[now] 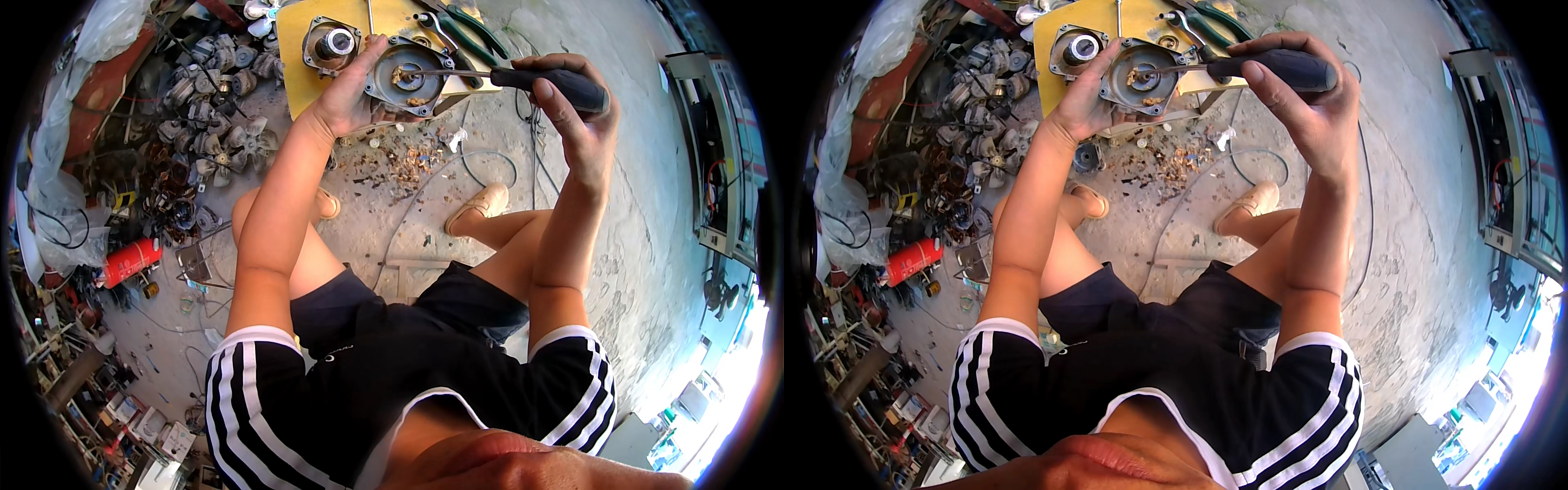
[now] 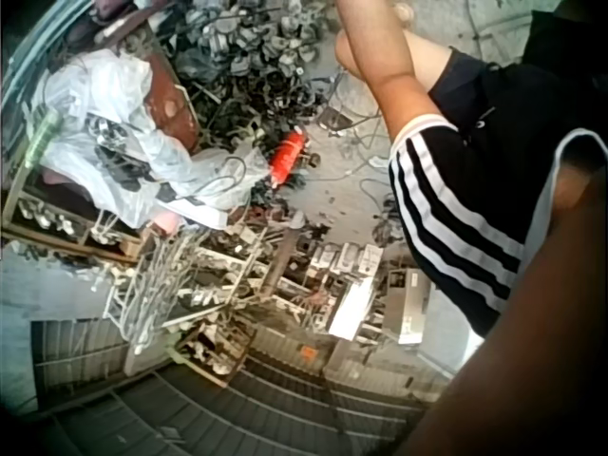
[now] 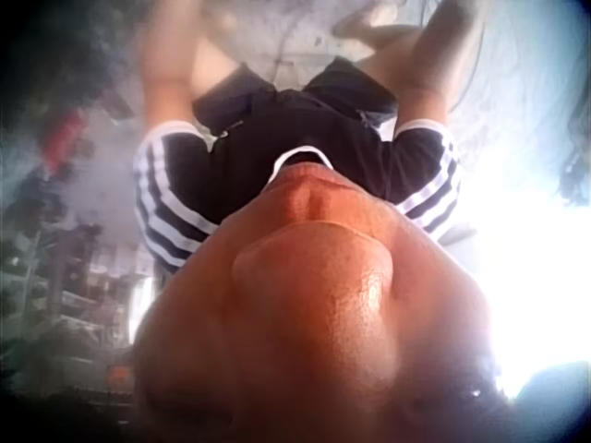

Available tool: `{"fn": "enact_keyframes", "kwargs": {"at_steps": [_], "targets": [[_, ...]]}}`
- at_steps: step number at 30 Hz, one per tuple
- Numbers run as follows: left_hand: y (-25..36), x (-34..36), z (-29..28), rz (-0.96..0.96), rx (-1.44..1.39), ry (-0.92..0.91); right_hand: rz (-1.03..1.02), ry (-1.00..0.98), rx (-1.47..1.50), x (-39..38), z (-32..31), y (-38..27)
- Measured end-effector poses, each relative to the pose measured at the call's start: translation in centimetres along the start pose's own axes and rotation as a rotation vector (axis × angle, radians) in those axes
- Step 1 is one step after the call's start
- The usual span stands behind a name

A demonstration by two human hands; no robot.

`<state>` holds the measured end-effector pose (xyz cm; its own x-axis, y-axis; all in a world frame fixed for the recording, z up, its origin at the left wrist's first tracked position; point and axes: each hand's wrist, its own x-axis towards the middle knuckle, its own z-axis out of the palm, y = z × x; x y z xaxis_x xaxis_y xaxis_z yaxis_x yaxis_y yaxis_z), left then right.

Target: The person disassembles and cleans a small metal motor or pump housing using a screwdriver, a pair of pliers, and by hand, removing small metal parts and checking internal components.

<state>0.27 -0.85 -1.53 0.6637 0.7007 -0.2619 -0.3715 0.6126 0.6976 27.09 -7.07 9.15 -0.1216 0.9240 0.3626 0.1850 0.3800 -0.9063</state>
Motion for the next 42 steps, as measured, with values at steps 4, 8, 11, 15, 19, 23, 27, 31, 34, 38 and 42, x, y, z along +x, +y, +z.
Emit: {"fn": "enact_keyframes", "kwargs": {"at_steps": [4, 8, 11, 15, 19, 23, 27, 31, 34, 38, 42], "targets": [[-0.1, 0.4, -0.4, 0.038, -0.045, 0.009, -0.105, -0.032, 0.018, -0.1, -0.3, 0.0], [-0.1, 0.4, -0.6, 0.056, -0.059, 0.009, -0.201, -0.001, 0.023, -0.4, -0.7, -0.2], [-0.1, 0.2, -0.6, 0.057, -0.055, 0.012, -0.222, 0.025, 0.033, -0.3, -0.2, 0.0], [-0.3, 0.4, -0.2, 0.08, -0.033, 0.035, -0.179, 0.029, 0.006, -0.2, 0.3, 0.1], [-0.3, 0.1, 0.1, 0.093, -0.028, 0.036, -0.157, -0.013, -0.069, -0.3, 0.6, -0.1], [0.0, 0.0, 0.1, 0.078, -0.088, 0.017, -0.182, 0.048, 0.037, -0.3, 0.5, 0.0], [-0.1, -0.1, -0.2, 0.111, -0.036, 0.043, -0.196, 0.066, -0.081, -0.3, 0.5, -0.1], [0.0, -0.3, 0.7, 0.165, 0.016, 0.147, -0.204, 0.056, -0.139, -0.6, 0.5, -0.6], [0.2, -0.4, 0.7, 0.159, 0.009, 0.135, -0.208, 0.091, -0.059, -0.6, 0.8, -0.7], [-0.1, -0.3, 0.1, 0.165, 0.006, 0.129, -0.2, 0.081, -0.074, -0.4, 1.0, -0.4], [-0.1, -0.1, 0.0, 0.111, -0.023, 0.161, -0.131, 0.115, -0.085, -0.5, 0.9, -0.3]]}}
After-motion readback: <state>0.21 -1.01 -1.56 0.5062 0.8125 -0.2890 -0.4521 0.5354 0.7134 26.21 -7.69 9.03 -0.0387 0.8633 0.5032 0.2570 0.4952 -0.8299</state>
